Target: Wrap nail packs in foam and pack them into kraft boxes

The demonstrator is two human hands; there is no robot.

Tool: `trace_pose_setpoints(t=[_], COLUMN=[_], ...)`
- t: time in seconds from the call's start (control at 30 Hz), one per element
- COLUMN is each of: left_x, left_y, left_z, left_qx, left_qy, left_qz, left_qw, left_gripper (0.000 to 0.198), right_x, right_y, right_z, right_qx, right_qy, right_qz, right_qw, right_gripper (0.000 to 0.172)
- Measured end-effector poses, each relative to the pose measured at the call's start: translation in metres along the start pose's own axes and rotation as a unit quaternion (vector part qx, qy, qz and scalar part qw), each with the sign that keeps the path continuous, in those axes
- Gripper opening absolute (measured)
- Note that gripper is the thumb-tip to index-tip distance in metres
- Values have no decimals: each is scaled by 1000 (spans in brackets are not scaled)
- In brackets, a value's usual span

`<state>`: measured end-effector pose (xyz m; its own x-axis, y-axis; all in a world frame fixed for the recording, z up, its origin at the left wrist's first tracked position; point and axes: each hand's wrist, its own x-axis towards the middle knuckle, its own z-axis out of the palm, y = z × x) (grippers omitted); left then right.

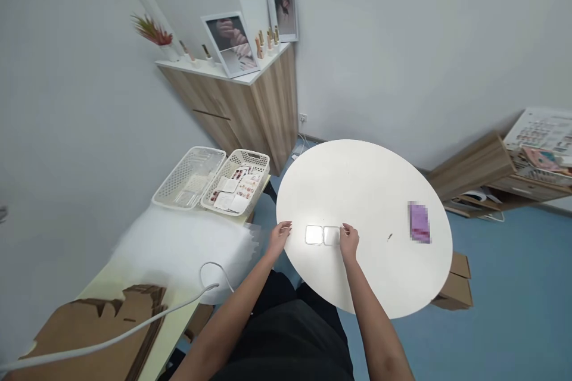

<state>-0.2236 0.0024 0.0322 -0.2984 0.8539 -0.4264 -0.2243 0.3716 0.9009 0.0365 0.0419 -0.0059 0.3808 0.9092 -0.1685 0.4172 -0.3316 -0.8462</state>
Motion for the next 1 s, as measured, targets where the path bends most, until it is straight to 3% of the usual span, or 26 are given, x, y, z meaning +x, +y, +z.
trace_pose_setpoints(t=[0.13,0.27,0.37,0.47,0.63,0.77,0.9,1.0], left_x=[1,17,36,52,59,59,61,63], left_y=[38,70,83,88,85,82,79,77], left_z=[-41,-97,-139,-168,-182,-183,-186,-188], left_qx=[22,138,242,285,184,139,149,172], left_qy=[52,136,168,146,101,90,78,71], left_qz=[114,218,245,248,208,186,203,214], left_qw=[992,957,923,914,955,968,965,959], left_gripper=[13,18,24,33,37,37,37,35], right_x=[6,2,-3,-7,-9,2,19,27], right_y=[-53,-115,-158,-194,-240,-263,-276,-277], right_z=[35,81,121,163,234,279,314,334], right_qx=[22,38,35,14,-66,-171,-320,-387], right_qy=[-48,-115,-157,-191,-221,-252,-305,-328], right_qz=[-45,-97,-155,-223,-333,-375,-363,-320], right_qw=[998,988,975,956,914,875,820,800], right_gripper=[38,39,36,33,31,33,33,24])
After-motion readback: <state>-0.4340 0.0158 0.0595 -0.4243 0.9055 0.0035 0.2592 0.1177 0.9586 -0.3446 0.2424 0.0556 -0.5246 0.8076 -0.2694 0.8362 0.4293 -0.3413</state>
